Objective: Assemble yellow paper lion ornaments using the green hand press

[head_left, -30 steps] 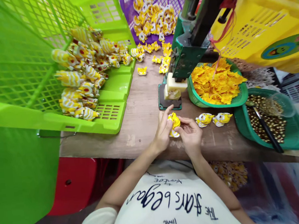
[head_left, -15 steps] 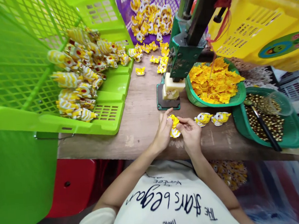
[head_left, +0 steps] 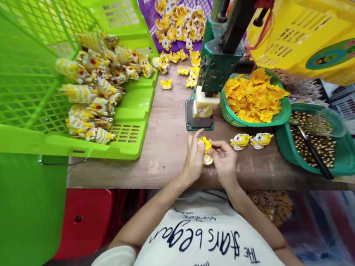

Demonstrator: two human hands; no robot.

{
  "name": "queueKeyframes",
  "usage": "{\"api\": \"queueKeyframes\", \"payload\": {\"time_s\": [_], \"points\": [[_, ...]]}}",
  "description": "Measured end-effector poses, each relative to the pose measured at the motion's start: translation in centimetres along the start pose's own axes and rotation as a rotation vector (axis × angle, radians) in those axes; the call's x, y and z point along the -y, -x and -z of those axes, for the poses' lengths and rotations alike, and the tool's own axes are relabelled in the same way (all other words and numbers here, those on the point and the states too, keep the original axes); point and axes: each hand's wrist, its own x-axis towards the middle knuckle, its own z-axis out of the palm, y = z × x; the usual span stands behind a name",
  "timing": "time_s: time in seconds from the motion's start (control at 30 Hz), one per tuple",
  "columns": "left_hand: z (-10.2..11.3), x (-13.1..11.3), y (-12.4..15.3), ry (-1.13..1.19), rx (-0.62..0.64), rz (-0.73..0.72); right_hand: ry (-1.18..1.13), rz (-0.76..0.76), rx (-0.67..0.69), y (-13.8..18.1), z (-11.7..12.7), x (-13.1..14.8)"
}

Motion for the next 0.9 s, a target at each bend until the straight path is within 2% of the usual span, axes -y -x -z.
{"api": "queueKeyframes", "payload": {"time_s": [0.1, 0.2, 0.37, 0.6, 0.77, 0.9], "points": [[0.1, 0.0, -0.2, 0.011, 0.024, 0.017, -0.009, -0.011, 0.016, 0.0, 0.3, 0.0], [0.2, 0.1, -0.8, 0.12, 0.063, 0.105, -0.039, -0.087, 0.039, -0.5, 0.6, -0.1], [0.2, 0.0, -1.4, 0.3, 0.092, 0.224, -0.1, -0.183, -0.006, -1.5, 0.8, -0.5], [0.1, -0.2, -1.0, 0.143, 0.064, 0.154, -0.084, -0.189, -0.028, -1.3, 0.5, -0.2], [0.1, -0.5, -0.8, 0.043, 0.069, 0.074, -0.039, -0.097, -0.054, -0.6, 0.3, 0.0], [0.6, -0.8, -0.5, -0.092, 0.112, 0.001, -0.028, -0.04, -0.018, -0.4, 0.4, -0.3]]}}
